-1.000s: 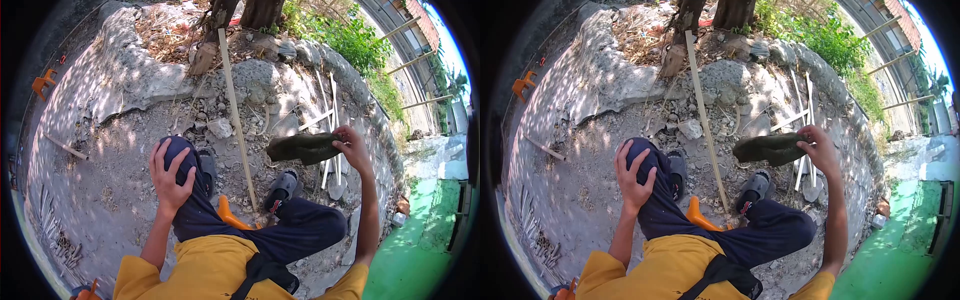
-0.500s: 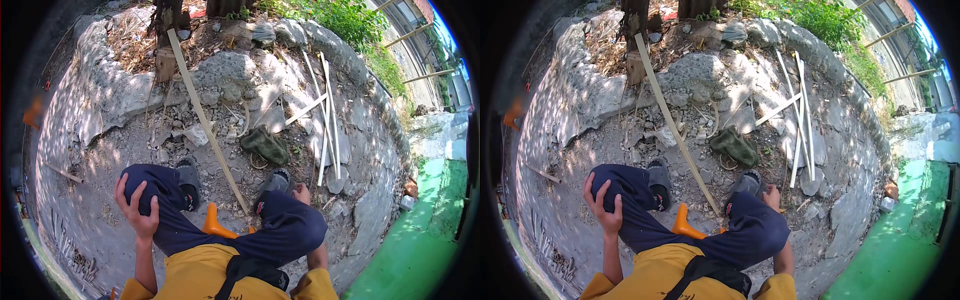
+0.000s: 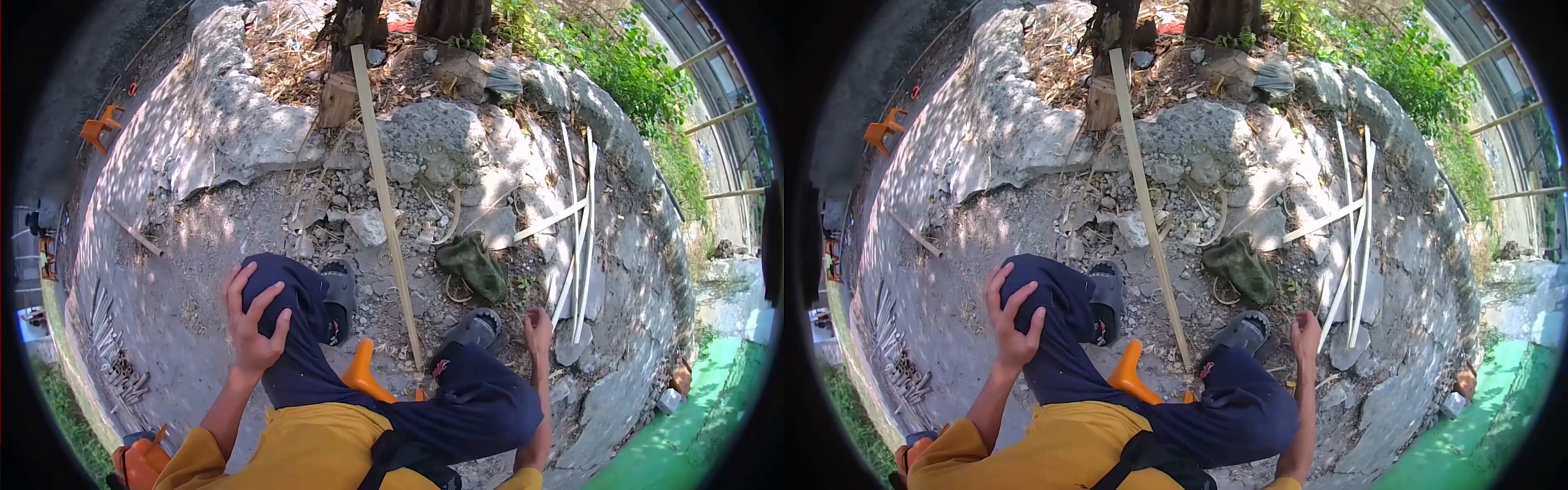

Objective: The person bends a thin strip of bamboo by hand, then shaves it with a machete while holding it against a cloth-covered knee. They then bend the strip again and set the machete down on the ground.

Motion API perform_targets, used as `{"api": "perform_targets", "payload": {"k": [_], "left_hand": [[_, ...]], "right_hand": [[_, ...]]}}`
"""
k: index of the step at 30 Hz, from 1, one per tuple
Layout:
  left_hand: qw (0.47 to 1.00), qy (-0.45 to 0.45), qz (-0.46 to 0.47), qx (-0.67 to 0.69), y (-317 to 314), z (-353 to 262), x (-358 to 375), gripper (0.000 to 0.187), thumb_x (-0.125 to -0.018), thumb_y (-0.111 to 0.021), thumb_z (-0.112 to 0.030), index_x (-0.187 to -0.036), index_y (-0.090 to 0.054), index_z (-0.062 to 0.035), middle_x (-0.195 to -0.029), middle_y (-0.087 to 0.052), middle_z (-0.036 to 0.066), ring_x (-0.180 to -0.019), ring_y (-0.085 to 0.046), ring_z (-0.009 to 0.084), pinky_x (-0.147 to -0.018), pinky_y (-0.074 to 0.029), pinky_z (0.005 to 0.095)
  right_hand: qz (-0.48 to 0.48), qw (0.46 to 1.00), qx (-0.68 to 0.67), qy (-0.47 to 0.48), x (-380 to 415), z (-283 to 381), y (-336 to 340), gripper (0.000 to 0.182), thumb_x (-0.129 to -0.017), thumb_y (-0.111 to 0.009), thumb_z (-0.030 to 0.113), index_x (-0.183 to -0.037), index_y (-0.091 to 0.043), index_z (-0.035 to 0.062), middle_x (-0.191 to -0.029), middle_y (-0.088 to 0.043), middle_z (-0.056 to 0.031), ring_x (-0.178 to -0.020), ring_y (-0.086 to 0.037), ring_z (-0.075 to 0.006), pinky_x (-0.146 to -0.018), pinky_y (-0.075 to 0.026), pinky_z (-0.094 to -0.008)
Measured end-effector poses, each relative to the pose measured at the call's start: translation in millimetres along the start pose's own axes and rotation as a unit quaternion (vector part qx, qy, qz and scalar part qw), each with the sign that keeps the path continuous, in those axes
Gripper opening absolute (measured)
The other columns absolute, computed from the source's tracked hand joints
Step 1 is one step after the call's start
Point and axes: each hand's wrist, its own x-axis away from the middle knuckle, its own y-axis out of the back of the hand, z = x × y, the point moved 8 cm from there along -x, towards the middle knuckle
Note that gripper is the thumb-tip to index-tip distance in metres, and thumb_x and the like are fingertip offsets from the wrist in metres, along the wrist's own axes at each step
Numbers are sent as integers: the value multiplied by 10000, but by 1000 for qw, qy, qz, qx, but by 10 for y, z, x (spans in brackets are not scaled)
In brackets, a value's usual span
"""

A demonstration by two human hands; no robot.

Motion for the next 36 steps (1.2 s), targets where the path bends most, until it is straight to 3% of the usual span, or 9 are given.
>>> {"api": "perform_targets", "payload": {"k": [12, 16, 20, 25, 26, 30, 32, 34, 36], "left_hand": [[988, 143, 41, 34, 53, 9, -606, 402, -777, -815, -136, -1176, -767, -158, -1430, -586, 139, -1387, -481, 430, -1162, -408, 540], [972, 214, 59, 74, 174, 155, -452, 378, -823, -802, -215, -1195, -750, -176, -1436, -564, 90, -1408, -458, 380, -1158, -387, 554], [933, 318, 167, 6, 322, 110, -191, 547, -866, -753, -328, -1375, -638, -164, -1572, -466, 134, -1509, -355, 387, -1200, -328, 586], [878, 388, 275, -41, 627, -546, 643, 723, -897, -726, -417, -1555, -517, -205, -1723, -279, 164, -1590, -190, 461, -1237, -138, 720], [864, 333, 376, 32, 933, -961, 623, 707, -904, -710, -461, -1541, -538, -207, -1717, -293, 169, -1591, -192, 461, -1241, -104, 724], [768, -8, 596, 232, 1845, -1396, 1201, 706, -909, -637, -640, -1485, -622, -232, -1689, -350, 194, -1598, -173, 463, -1224, 14, 766], [883, 285, 370, 53, 2226, -309, 1149, 693, -919, -621, -652, -1487, -620, -255, -1674, -358, 227, -1601, -172, 458, -1232, 30, 749], [741, 538, 312, -254, 2535, 970, 1517, 676, -969, -652, -535, -1513, -585, -139, -1691, -294, 273, -1599, -169, 471, -1236, -22, 741], [632, 743, 214, -56, 3314, 1459, 1339, 583, -1015, -642, -429, -1471, -607, -66, -1619, -445, 244, -1544, -353, 403, -1248, -231, 641]], "right_hand": [[262, 961, -84, 12, -17, 2490, 791, 365, -1052, -621, 161, -1387, -612, 17, -1284, -711, -189, -1189, -695, -262, -1013, -552, -384], [266, 950, 113, 122, 694, 3324, 1112, 459, -1003, -687, 285, -1411, -628, 83, -1577, -473, -260, -1429, -491, -451, -1190, -400, -465], [323, 907, 187, 196, 1295, 3357, 1418, 590, -1013, -670, 362, -1540, -533, 136, -1680, -328, -262, -1491, -423, -446, -1183, -410, -467], [483, 757, 438, -43, 1480, 2368, 2391, 592, -981, -642, 435, -1478, -595, 118, -1394, -648, -250, -1322, -590, -464, -1109, -484, -509], [507, 658, 555, -48, 1524, 2236, 2661, 569, -971, -642, 434, -1435, -637, 104, -1312, -706, -234, -1271, -634, -453, -1090, -499, -508], [411, 838, 359, 23, 1464, 3418, 2993, 515, -964, -657, 377, -1370, -685, 61, -1249, -728, -253, -1227, -679, -411, -1041, -529, -470], [417, 850, 317, 52, 1543, 4385, 2779, 475, -977, -669, 306, -1378, -679, 51, -1213, -743, -257, -1174, -720, -362, -994, -549, -426], [407, 887, 217, 11, 1568, 4992, 2684, 444, -1003, -651, 241, -1402, -662, 48, -1204, -762, -211, -1095, -747, -301, -941, -564, -388], [411, 893, 182, -31, 1500, 5552, 2443, 447, -1025, -623, 227, -1438, -635, 56, -1259, -741, -165, -1089, -725, -246, -914, -576, -375]]}}
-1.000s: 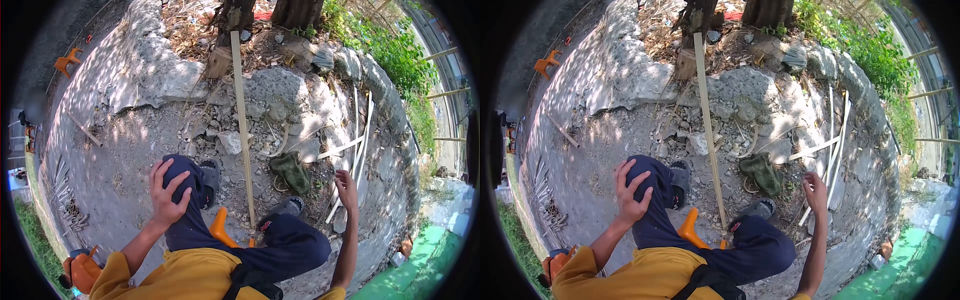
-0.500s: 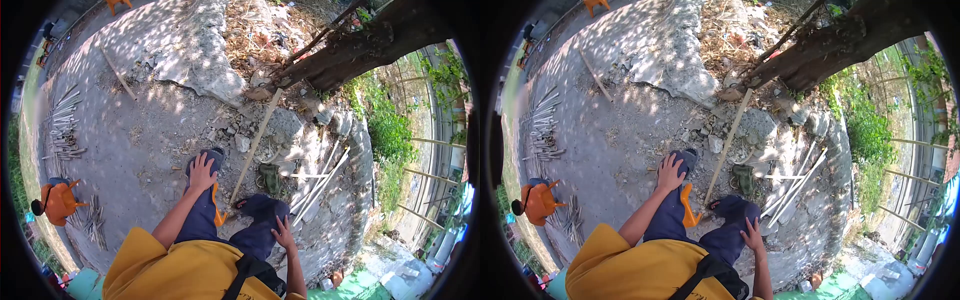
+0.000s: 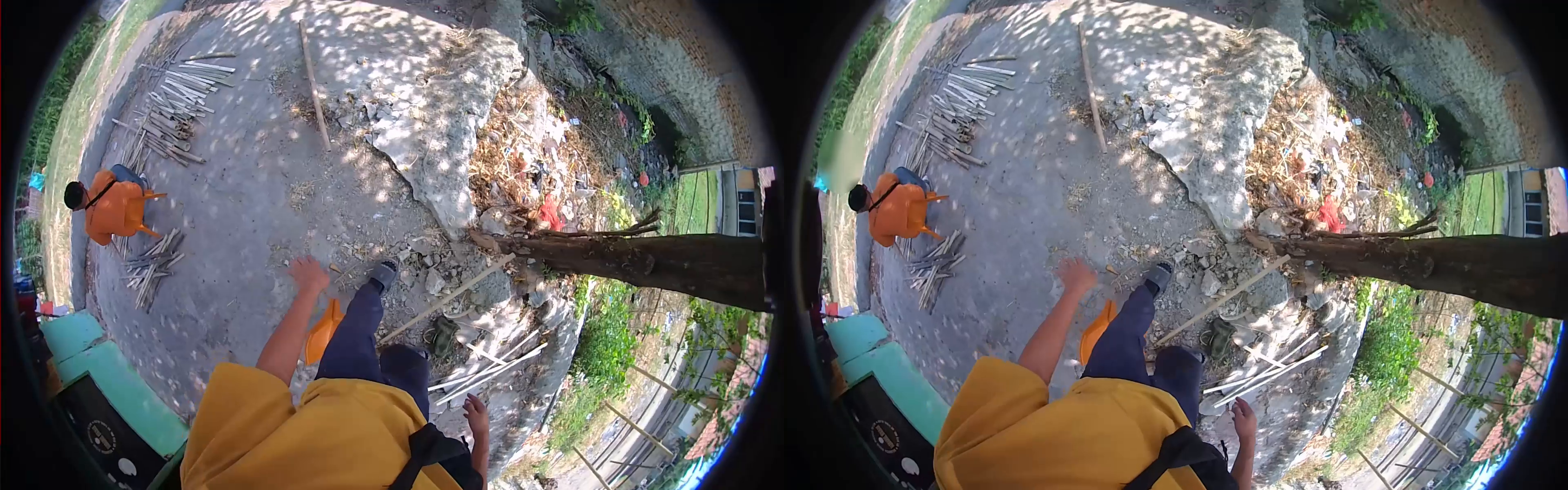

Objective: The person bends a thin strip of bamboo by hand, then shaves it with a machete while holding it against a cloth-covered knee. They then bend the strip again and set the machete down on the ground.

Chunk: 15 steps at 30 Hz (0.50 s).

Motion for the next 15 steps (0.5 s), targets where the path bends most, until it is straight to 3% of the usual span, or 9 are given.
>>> {"api": "perform_targets", "payload": {"k": [1, 2, 3, 5, 10, 12, 13, 14, 15], "left_hand": [[1000, 15, 1, 11, -67, 119, -147, 583, -1015, -642, -429, -1471, -607, -66, -1619, -445, 244, -1544, -353, 403, -1248, -231, 641], [965, -111, 97, 216, -268, -22, -373, 560, -1017, -642, -441, -1433, -632, -66, -1510, -555, 210, -1442, -479, 365, -1177, -356, 574], [866, -241, 173, 403, -168, -181, -523, 540, -1018, -642, -453, -1394, -656, -65, -1402, -666, 175, -1341, -605, 328, -1106, -482, 507], [801, -274, 159, 508, 131, -272, -174, 419, -1034, -670, -327, -1355, -677, -58, -1234, -754, 115, -1167, -713, 241, -1026, -541, 350], [808, -188, 140, 540, -634, 218, 55, 317, -1014, -685, -286, -1241, -745, -73, -1130, -788, 109, -1063, -741, 200, -944, -568, 353], [863, -139, 192, 445, -1160, 601, 210, 285, -979, -669, -322, -1132, -764, -101, -966, -780, 90, -877, -729, 193, -789, -578, 373], [925, -136, 126, 332, -1315, 816, 314, 346, -969, -652, -386, -1132, -762, -102, -825, -721, 79, -742, -678, 181, -676, -566, 366], [900, -37, 258, 351, -1606, 1048, 483, 397, -964, -650, -458, -1126, -756, -112, -765, -676, 68, -668, -645, 201, -621, -551, 435], [864, 35, 287, 411, -1754, 1276, 668, 399, -959, -684, -476, -1119, -755, -117, -749, -678, 72, -618, -633, 230, -588, -522, 505]], "right_hand": [[6, 999, -33, 11, 22, 252, 32, 466, -1025, -620, 227, -1459, -614, 58, -1298, -719, -157, -1110, -709, -242, -912, -579, -380], [15, 997, -71, 24, -7, 525, -16, 487, -1024, -618, 227, -1481, -593, 60, -1338, -696, -148, -1132, -692, -238, -910, -581, -385], [15, 998, -63, 22, -63, 749, -20, 507, -1022, -609, 222, -1496, -569, 48, -1361, -676, -151, -1173, -670, -231, -924, -578, -396], [28, 997, -63, 35, -171, 1096, -23, 503, -1021, -602, 225, -1487, -573, 39, -1319, -689, -129, -1139, -680, -221, -907, -580, -386], [53, 998, -13, 18, -540, 1292, 56, 526, -1004, -663, 265, -1497, -588, 99, -1275, -722, -114, -1108, -705, -223, -905, -588, -381], [116, 992, -34, 46, -1391, 599, 171, 452, -1034, -625, 247, -1460, -617, 97, -1158, -737, -92, -986, -728, -210, -846, -586, -367], [127, 980, 54, 142, -1204, 965, 190, 481, -1068, -573, 348, -1446, -612, 54, -1143, -757, -114, -963, -733, -216, -832, -590, -365], [134, 953, 140, 235, -961, 1313, 203, 555, -1103, -521, 449, -1433, -607, 11, -1127, -777, -137, -941, -738, -222, -817, -594, -363], [150, 946, 167, 235, -1233, 1309, 237, 512, -1075, -565, 409, -1428, -623, 43, -1187, -759, -145, -982, -738, -235, -869, -582, -385]]}}
